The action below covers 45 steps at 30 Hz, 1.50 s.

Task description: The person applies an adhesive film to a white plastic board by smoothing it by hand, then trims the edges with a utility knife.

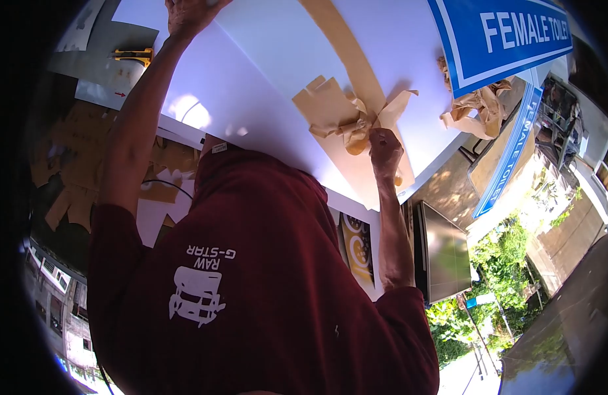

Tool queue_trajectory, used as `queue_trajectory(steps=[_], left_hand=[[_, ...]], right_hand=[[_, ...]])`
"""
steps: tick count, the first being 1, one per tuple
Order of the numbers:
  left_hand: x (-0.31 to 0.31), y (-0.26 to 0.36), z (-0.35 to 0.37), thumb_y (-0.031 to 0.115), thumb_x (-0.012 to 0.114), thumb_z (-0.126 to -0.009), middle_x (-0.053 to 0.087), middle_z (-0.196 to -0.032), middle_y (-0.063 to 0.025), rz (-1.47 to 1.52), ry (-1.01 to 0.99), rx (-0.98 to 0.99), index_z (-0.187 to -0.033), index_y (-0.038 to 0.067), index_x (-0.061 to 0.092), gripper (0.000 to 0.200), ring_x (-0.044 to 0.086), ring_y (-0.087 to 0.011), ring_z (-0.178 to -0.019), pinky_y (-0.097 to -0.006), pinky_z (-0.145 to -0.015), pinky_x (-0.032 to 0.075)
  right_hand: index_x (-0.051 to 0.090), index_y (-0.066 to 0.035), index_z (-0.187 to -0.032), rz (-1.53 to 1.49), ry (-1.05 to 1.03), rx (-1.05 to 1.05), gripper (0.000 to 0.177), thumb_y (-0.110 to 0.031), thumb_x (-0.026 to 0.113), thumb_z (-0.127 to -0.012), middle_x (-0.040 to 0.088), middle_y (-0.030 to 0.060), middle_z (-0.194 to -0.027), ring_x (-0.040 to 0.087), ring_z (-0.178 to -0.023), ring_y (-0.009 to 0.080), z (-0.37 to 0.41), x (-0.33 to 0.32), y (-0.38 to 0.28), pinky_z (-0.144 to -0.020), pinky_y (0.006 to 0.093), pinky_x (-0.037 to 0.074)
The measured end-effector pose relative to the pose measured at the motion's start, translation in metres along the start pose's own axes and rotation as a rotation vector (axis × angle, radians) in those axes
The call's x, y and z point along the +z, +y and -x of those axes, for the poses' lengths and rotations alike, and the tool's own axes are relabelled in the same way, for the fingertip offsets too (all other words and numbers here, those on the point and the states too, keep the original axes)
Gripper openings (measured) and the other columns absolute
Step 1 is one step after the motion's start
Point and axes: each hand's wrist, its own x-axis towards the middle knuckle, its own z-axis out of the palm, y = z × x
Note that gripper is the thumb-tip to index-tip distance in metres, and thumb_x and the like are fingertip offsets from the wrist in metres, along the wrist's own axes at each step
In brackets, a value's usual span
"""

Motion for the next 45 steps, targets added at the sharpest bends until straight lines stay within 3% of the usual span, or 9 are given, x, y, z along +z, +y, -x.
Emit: queue_trajectory(steps=[6, 11, 15, 18, 22, 25, 34, 41, 45], left_hand=[[-0.002, 0.002, -0.001, 0.069, 0.066, -0.084, 0.025, -0.166, -0.0185, -0.006, -0.039, -0.016, -0.159, 0.011, 0.032, 0.102, 0.015, -0.0493, -0.152, -0.0657, -0.121, 0.015], [0.000, -0.001, 0.001, 0.069, 0.066, -0.084, 0.024, -0.167, -0.0180, -0.012, -0.041, -0.005, -0.160, 0.012, 0.030, 0.102, 0.013, -0.0485, -0.153, -0.0653, -0.122, 0.014], [-0.003, 0.001, -0.002, 0.069, 0.066, -0.084, 0.022, -0.168, -0.0175, -0.010, -0.081, -0.028, -0.161, 0.012, 0.028, 0.103, 0.011, -0.0477, -0.154, -0.0648, -0.122, 0.012], [0.001, -0.002, -0.002, 0.069, 0.066, -0.084, 0.021, -0.168, -0.0177, -0.011, -0.068, -0.017, -0.161, 0.013, 0.028, 0.102, 0.011, -0.0481, -0.154, -0.0650, -0.122, 0.012], [0.001, -0.002, 0.001, 0.068, 0.067, -0.084, 0.022, -0.168, -0.0183, 0.003, -0.074, -0.010, -0.161, 0.012, 0.028, 0.103, 0.011, -0.0487, -0.153, -0.0652, -0.122, 0.012], [-0.005, -0.002, -0.002, 0.067, 0.068, -0.083, 0.022, -0.167, -0.0186, 0.017, -0.084, -0.014, -0.161, 0.012, 0.028, 0.103, 0.012, -0.0491, -0.153, -0.0653, -0.122, 0.012], [0.002, 0.000, -0.001, 0.071, 0.064, -0.085, 0.018, -0.169, -0.0178, -0.028, -0.089, -0.017, -0.162, 0.012, 0.024, 0.106, 0.008, -0.0479, -0.154, -0.0651, -0.123, 0.011], [-0.002, 0.000, 0.000, 0.072, 0.062, -0.085, 0.018, -0.169, -0.0183, -0.024, -0.115, -0.015, -0.162, 0.012, 0.024, 0.105, 0.008, -0.0483, -0.154, -0.0650, -0.123, 0.010], [-0.001, 0.000, -0.001, 0.071, 0.064, -0.085, 0.020, -0.168, -0.0182, 0.009, -0.091, -0.015, -0.161, 0.011, 0.027, 0.104, 0.010, -0.0491, -0.153, -0.0657, -0.122, 0.011]], right_hand=[[0.069, 0.001, -0.086, -0.112, 0.122, 0.101, 0.027, -0.024, 0.070, -0.098, 0.065, 0.0063, -0.064, 0.056, -0.052, 0.0090, -0.007, -0.011, -0.022, -0.049, 0.0268, 0.045], [0.070, 0.002, -0.084, 0.085, -0.025, -0.245, 0.041, -0.037, 0.073, -0.096, 0.071, 0.0127, -0.068, 0.069, -0.061, 0.0197, 0.003, 0.031, -0.070, -0.057, 0.0349, 0.052], [0.073, -0.001, -0.074, 0.446, -0.169, -0.082, 0.066, -0.066, 0.076, -0.079, 0.070, 0.0162, -0.065, 0.071, -0.065, 0.0331, -0.003, 0.108, -0.115, -0.066, 0.0465, 0.055], [0.073, -0.003, -0.076, 0.618, -0.057, -0.186, 0.065, -0.067, 0.068, -0.086, 0.068, 0.0175, -0.066, 0.067, -0.062, 0.0340, -0.009, 0.140, -0.131, -0.062, 0.0491, 0.052], [0.079, -0.009, -0.096, 0.477, -0.205, 0.048, 0.058, -0.065, 0.072, -0.082, 0.074, 0.0179, -0.083, 0.073, -0.082, 0.0374, -0.014, 0.129, -0.133, -0.077, 0.0487, 0.056], [0.078, -0.011, -0.101, 0.303, -0.098, -0.090, 0.055, -0.062, 0.073, -0.083, 0.075, 0.0165, -0.085, 0.073, -0.082, 0.0379, -0.015, 0.128, -0.092, -0.077, 0.0484, 0.056], [0.078, -0.012, -0.097, 0.558, -0.150, -0.071, 0.047, -0.055, 0.080, -0.079, 0.075, 0.0130, -0.084, 0.073, -0.080, 0.0335, -0.008, 0.133, -0.137, -0.076, 0.0461, 0.055], [0.075, -0.006, -0.082, 0.344, -0.229, 0.019, 0.031, -0.035, 0.085, -0.079, 0.074, 0.0122, -0.077, 0.073, -0.076, 0.0278, -0.020, 0.130, -0.120, -0.072, 0.0411, 0.055], [0.074, -0.003, -0.085, 0.297, -0.167, -0.127, 0.029, -0.030, 0.081, -0.082, 0.075, 0.0144, -0.081, 0.073, -0.070, 0.0281, -0.020, 0.132, -0.103, -0.070, 0.0421, 0.055]])
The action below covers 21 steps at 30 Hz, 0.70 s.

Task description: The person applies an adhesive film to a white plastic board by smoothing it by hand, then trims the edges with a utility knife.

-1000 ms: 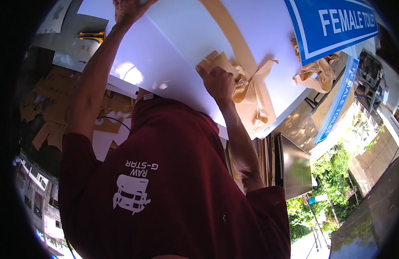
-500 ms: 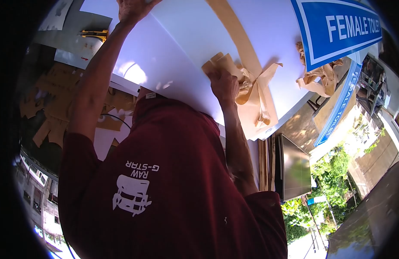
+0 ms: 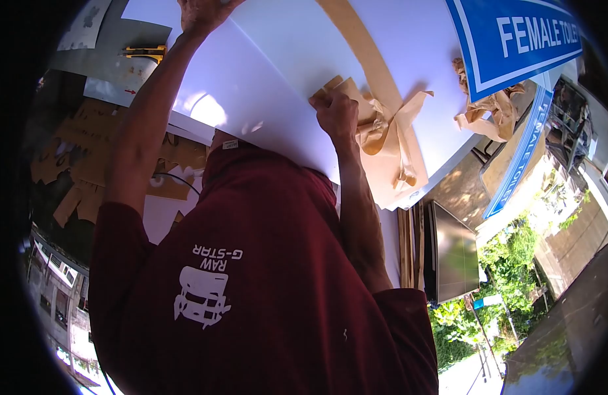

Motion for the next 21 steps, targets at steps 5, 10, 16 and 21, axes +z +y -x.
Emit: queue_trajectory(steps=[5, 10, 16, 21], left_hand=[[0.004, -0.002, 0.000, 0.070, 0.066, -0.084, 0.021, -0.167, -0.0190, 0.009, 0.039, 0.022, -0.161, 0.010, 0.028, 0.104, 0.011, -0.0504, -0.153, -0.0676, -0.121, 0.012], [0.003, -0.003, -0.002, 0.069, 0.066, -0.085, 0.020, -0.168, -0.0190, 0.022, 0.040, 0.026, -0.161, 0.008, 0.027, 0.105, 0.011, -0.0518, -0.152, -0.0693, -0.120, 0.013], [0.004, -0.003, 0.001, 0.069, 0.066, -0.084, 0.021, -0.167, -0.0208, 0.041, 0.066, 0.055, -0.159, 0.006, 0.029, 0.105, 0.013, -0.0530, -0.151, -0.0704, -0.119, 0.014], [0.012, -0.007, -0.002, 0.074, 0.060, -0.085, 0.023, -0.167, -0.0198, 0.053, 0.107, 0.101, -0.160, 0.009, 0.029, 0.104, 0.014, -0.0544, -0.150, -0.0711, -0.118, 0.015]], right_hand=[[0.067, 0.001, -0.097, -0.113, 0.251, -0.152, 0.026, -0.022, 0.074, -0.088, 0.072, 0.0182, -0.079, 0.070, -0.071, 0.0377, 0.014, 0.016, 0.000, -0.069, 0.0490, 0.054], [0.056, -0.001, -0.091, -0.169, 0.279, 0.066, 0.024, -0.021, 0.067, -0.094, 0.070, 0.0196, -0.075, 0.068, -0.072, 0.0392, 0.019, 0.027, 0.023, -0.067, 0.0508, 0.052], [0.068, -0.010, -0.105, 0.112, 0.614, -0.321, 0.019, -0.009, 0.071, -0.087, 0.064, 0.0094, -0.084, 0.067, -0.080, 0.0274, 0.039, 0.042, -0.007, -0.066, 0.0420, 0.054], [0.065, -0.008, -0.094, 0.262, 0.636, -0.275, 0.010, -0.005, 0.067, -0.085, 0.060, 0.0107, -0.083, 0.065, -0.075, 0.0304, 0.033, 0.056, -0.016, -0.063, 0.0456, 0.053]])
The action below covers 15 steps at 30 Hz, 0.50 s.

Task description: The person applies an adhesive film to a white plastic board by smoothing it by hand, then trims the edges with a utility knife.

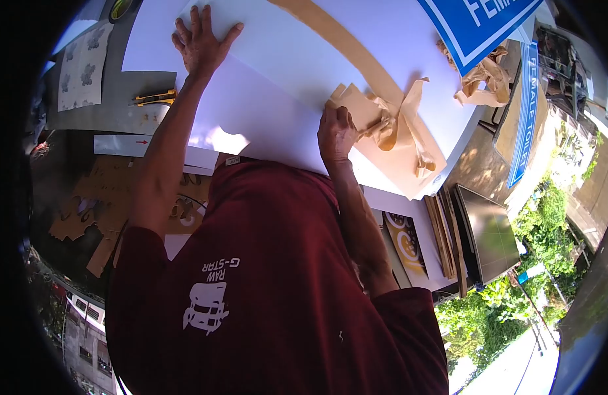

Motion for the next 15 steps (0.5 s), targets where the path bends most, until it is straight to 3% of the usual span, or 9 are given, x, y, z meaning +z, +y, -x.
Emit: queue_trajectory(steps=[2, 5, 8, 11, 14, 15], left_hand=[[0.010, -0.007, 0.002, 0.087, 0.045, -0.086, 0.029, -0.165, -0.0183, 0.013, 0.079, 0.055, -0.159, 0.015, 0.034, 0.103, 0.020, -0.0556, -0.148, -0.0713, -0.115, 0.019], [0.007, -0.006, 0.002, 0.087, 0.044, -0.086, 0.029, -0.163, -0.0200, 0.035, 0.089, 0.067, -0.157, 0.013, 0.035, 0.102, 0.019, -0.0575, -0.146, -0.0745, -0.112, 0.019], [-0.005, 0.001, 0.000, 0.068, 0.068, -0.084, 0.019, -0.168, -0.0201, 0.005, -0.069, -0.042, -0.161, 0.005, 0.025, 0.108, 0.010, -0.0537, -0.152, -0.0716, -0.119, 0.012], [-0.008, 0.002, 0.000, 0.068, 0.068, -0.084, 0.017, -0.169, -0.0197, 0.033, -0.074, -0.049, -0.161, 0.005, 0.024, 0.109, 0.008, -0.0544, -0.152, -0.0723, -0.119, 0.011], [-0.007, 0.001, 0.001, 0.067, 0.068, -0.085, 0.016, -0.169, -0.0199, 0.056, -0.070, -0.041, -0.161, 0.005, 0.024, 0.108, 0.008, -0.0555, -0.151, -0.0722, -0.119, 0.010], [-0.005, -0.001, 0.001, 0.068, 0.069, -0.082, 0.014, -0.169, -0.0204, 0.044, -0.069, -0.038, -0.162, 0.005, 0.022, 0.112, 0.006, -0.0555, -0.152, -0.0729, -0.118, 0.010]], right_hand=[[0.060, -0.003, -0.091, 0.108, -0.030, 0.024, 0.009, -0.009, 0.066, -0.089, 0.059, 0.0133, -0.085, 0.066, -0.077, 0.0321, 0.000, 0.000, -0.007, -0.064, 0.0446, 0.055], [0.051, -0.002, -0.085, 0.170, -0.071, 0.125, 0.014, -0.007, 0.064, -0.087, 0.056, 0.0166, -0.084, 0.065, -0.075, 0.0343, 0.000, 0.012, -0.008, -0.063, 0.0460, 0.055], [0.048, -0.001, -0.088, 0.108, -0.059, 0.114, 0.016, -0.007, 0.062, -0.085, 0.056, 0.0196, -0.085, 0.064, -0.075, 0.0381, -0.001, 0.020, 0.000, -0.061, 0.0494, 0.053], [0.048, -0.001, -0.091, 0.037, -0.051, 0.223, 0.016, -0.008, 0.061, -0.086, 0.057, 0.0206, -0.086, 0.063, -0.075, 0.0421, -0.001, 0.013, -0.003, -0.063, 0.0536, 0.050], [0.052, 0.001, -0.087, -0.056, 0.001, 0.386, 0.020, -0.015, 0.064, -0.088, 0.061, 0.0229, -0.086, 0.062, -0.077, 0.0439, 0.006, 0.010, 0.002, -0.072, 0.0561, 0.049], [0.056, 0.003, -0.089, -0.113, -0.010, 0.390, 0.024, -0.020, 0.064, -0.092, 0.063, 0.0241, -0.087, 0.062, -0.078, 0.0424, 0.006, 0.010, 0.008, -0.073, 0.0527, 0.049]])
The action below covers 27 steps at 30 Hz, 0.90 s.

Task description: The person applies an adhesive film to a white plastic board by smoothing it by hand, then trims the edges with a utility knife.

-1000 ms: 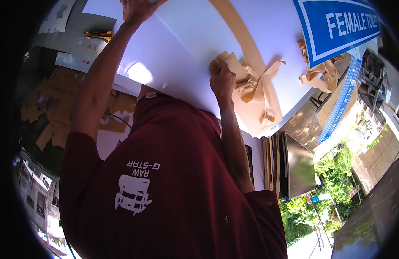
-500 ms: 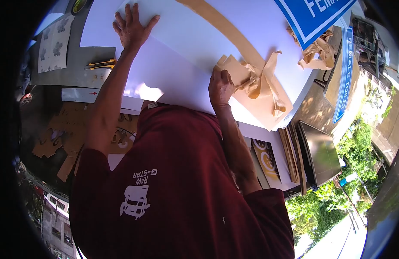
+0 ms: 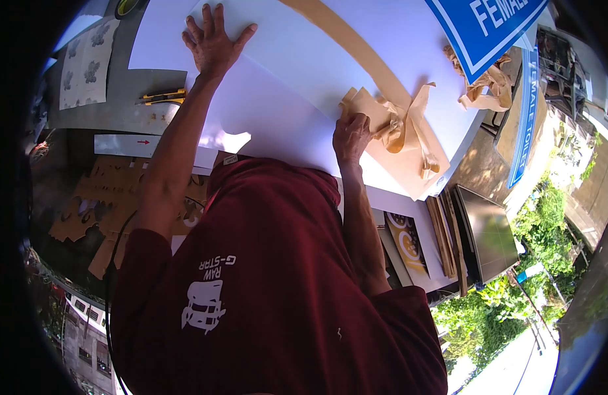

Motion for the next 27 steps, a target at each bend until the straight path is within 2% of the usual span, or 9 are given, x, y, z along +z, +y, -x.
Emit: queue_trajectory(steps=[2, 5, 10, 15, 18, 20, 23, 25, 27], left_hand=[[0.005, -0.002, -0.001, 0.070, 0.073, -0.078, 0.010, -0.170, -0.0212, -0.019, 0.000, 0.011, -0.162, 0.005, 0.019, 0.119, 0.002, -0.0555, -0.152, -0.0742, -0.118, 0.008], [0.011, -0.008, 0.000, 0.083, 0.045, -0.089, 0.029, -0.163, -0.0212, -0.003, 0.139, 0.097, -0.157, 0.012, 0.036, 0.099, 0.019, -0.0571, -0.147, -0.0742, -0.112, 0.020], [-0.007, 0.035, 0.030, 0.077, 0.049, -0.092, 0.025, -0.163, -0.0240, 0.155, 0.093, 0.261, -0.153, 0.004, 0.040, 0.095, 0.017, -0.0505, -0.151, -0.0758, -0.112, 0.018], [-0.028, 0.098, 0.066, 0.079, 0.074, -0.070, 0.015, -0.164, -0.0313, 0.054, -0.321, 0.170, -0.156, -0.003, 0.029, 0.127, 0.006, -0.0606, -0.149, -0.0794, -0.111, 0.017], [-0.030, 0.103, 0.072, 0.073, 0.082, -0.065, 0.011, -0.164, -0.0335, 0.075, -0.369, 0.128, -0.156, -0.007, 0.027, 0.133, 0.002, -0.0631, -0.148, -0.0830, -0.109, 0.013], [-0.027, 0.105, 0.060, 0.070, 0.084, -0.064, 0.009, -0.165, -0.0339, 0.069, -0.364, 0.118, -0.156, -0.008, 0.026, 0.134, 0.000, -0.0635, -0.148, -0.0847, -0.107, 0.012], [-0.028, 0.110, 0.065, 0.070, 0.085, -0.064, 0.007, -0.166, -0.0325, 0.023, -0.411, 0.086, -0.157, -0.005, 0.023, 0.135, 0.000, -0.0636, -0.148, -0.0855, -0.106, 0.014], [-0.020, 0.107, 0.067, 0.075, 0.084, -0.060, 0.007, -0.169, -0.0238, -0.032, -0.398, 0.062, -0.161, 0.004, 0.021, 0.139, 0.000, -0.0574, -0.152, -0.0830, -0.109, 0.012], [-0.028, 0.110, 0.063, 0.075, 0.081, -0.064, 0.004, -0.170, -0.0228, -0.031, -0.508, 0.003, -0.162, 0.004, 0.017, 0.137, -0.003, -0.0543, -0.153, -0.0786, -0.114, 0.007]], right_hand=[[0.054, 0.001, -0.095, -0.035, -0.065, -0.066, 0.026, -0.023, 0.062, -0.095, 0.062, 0.0252, -0.092, 0.063, -0.079, 0.0451, -0.005, -0.003, 0.013, -0.072, 0.0571, 0.049], [0.056, 0.000, -0.098, -0.014, -0.226, -0.038, 0.029, -0.029, 0.060, -0.099, 0.064, 0.0257, -0.097, 0.064, -0.084, 0.0473, -0.016, -0.023, -0.005, -0.073, 0.0589, 0.049], [0.062, -0.001, -0.089, 0.018, -0.246, -0.132, 0.034, -0.033, 0.060, -0.100, 0.067, 0.0230, -0.087, 0.066, -0.081, 0.0440, -0.029, -0.015, 0.004, -0.070, 0.0528, 0.051], [0.064, 0.000, -0.086, -0.007, -0.397, -0.085, 0.031, -0.029, 0.062, -0.096, 0.070, 0.0230, -0.089, 0.066, -0.084, 0.0472, -0.043, -0.019, 0.009, -0.073, 0.0551, 0.052], [0.066, 0.001, -0.081, -0.060, -0.380, -0.027, 0.030, -0.026, 0.063, -0.093, 0.070, 0.0215, -0.078, 0.069, -0.077, 0.0418, -0.038, -0.040, 0.026, -0.071, 0.0506, 0.052], [0.069, 0.003, -0.082, -0.123, -0.321, 0.094, 0.029, -0.024, 0.068, -0.090, 0.069, 0.0172, -0.069, 0.068, -0.064, 0.0284, -0.029, -0.065, 0.050, -0.067, 0.0417, 0.052], [0.070, 0.004, -0.082, -0.131, -0.345, 0.255, 0.032, -0.027, 0.071, -0.091, 0.069, 0.0153, -0.070, 0.066, -0.065, 0.0258, -0.017, -0.102, 0.115, -0.067, 0.0395, 0.052], [0.070, 0.003, -0.081, -0.233, -0.321, 0.299, 0.032, -0.027, 0.072, -0.092, 0.067, 0.0108, -0.066, 0.062, -0.060, 0.0188, -0.013, -0.121, 0.156, -0.060, 0.0347, 0.049], [0.070, 0.003, -0.081, -0.362, -0.370, 0.381, 0.031, -0.026, 0.071, -0.093, 0.065, 0.0068, -0.065, 0.057, -0.055, 0.0115, -0.014, -0.141, 0.179, -0.052, 0.0288, 0.044]])
